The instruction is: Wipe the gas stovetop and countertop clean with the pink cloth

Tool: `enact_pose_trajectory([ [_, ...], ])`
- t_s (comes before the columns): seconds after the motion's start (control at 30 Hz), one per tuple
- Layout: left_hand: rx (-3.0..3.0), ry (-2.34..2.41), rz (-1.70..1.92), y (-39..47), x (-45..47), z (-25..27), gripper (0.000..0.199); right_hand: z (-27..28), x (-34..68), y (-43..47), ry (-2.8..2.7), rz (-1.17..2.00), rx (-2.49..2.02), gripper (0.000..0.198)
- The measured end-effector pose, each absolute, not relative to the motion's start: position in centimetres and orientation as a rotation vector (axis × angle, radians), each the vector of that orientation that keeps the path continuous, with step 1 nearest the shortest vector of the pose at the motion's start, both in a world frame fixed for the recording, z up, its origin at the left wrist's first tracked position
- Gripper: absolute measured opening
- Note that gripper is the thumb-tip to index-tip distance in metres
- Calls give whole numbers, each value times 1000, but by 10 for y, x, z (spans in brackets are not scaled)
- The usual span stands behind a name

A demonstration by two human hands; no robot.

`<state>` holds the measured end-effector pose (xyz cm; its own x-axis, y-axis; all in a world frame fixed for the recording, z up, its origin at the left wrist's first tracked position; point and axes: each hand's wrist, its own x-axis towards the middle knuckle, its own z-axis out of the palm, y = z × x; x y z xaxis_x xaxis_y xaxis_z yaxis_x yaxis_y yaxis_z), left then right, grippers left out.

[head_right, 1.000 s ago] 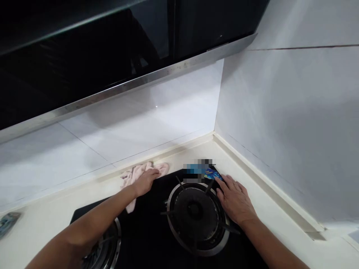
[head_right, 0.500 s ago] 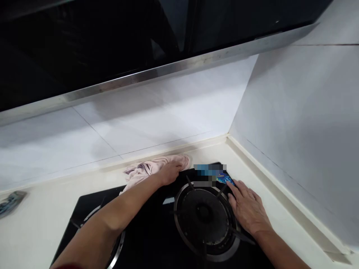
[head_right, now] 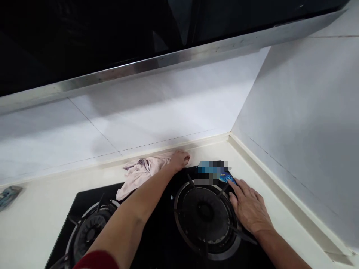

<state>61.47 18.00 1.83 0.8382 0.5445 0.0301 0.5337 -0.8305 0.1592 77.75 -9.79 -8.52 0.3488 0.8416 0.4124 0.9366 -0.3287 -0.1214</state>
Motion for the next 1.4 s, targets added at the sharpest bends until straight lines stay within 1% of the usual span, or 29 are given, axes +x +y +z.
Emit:
enact_pose_trajectory([
  [0.1,2848,891,113,175,590,21,27,-89,781,-98,-1582,-389,-2263,52],
  [0.2,2821,998,61,174,531,31,24,-91,782,-98,-1580,-391,-2247,54],
  [0.37,2711,1222,-162,189,438,59,9,-91,778,-98,-1561,-393,-2235,53],
  [0.43,2664,1274,-245,196,427,69,11,-90,776,-97,-1552,-405,-2227,53],
  [0.5,2632,1312,-290,201,441,73,20,-90,775,-96,-1550,-413,-2227,54],
  [0.57,2619,1325,-299,201,475,70,27,-89,775,-96,-1553,-409,-2234,54],
  [0.7,2618,1282,-281,193,554,57,33,-90,779,-97,-1569,-379,-2243,52],
  [0.77,2608,1261,-292,187,568,54,34,-91,781,-98,-1574,-367,-2238,51],
  [0.9,2581,1271,-352,185,532,60,33,-93,783,-98,-1563,-357,-2211,50],
  [1.03,2575,1383,-408,194,492,68,33,-93,779,-95,-1531,-349,-2201,50],
  [1.1,2585,1424,-405,200,500,67,34,-91,778,-95,-1529,-349,-2208,49],
  [1.27,2636,1457,-300,205,560,55,35,-86,776,-98,-1547,-351,-2227,48],
  [1.33,2673,1409,-258,197,564,51,35,-86,776,-98,-1550,-347,-2227,49],
  [1.4,2729,1321,-214,183,550,47,29,-86,776,-98,-1534,-347,-2233,49],
])
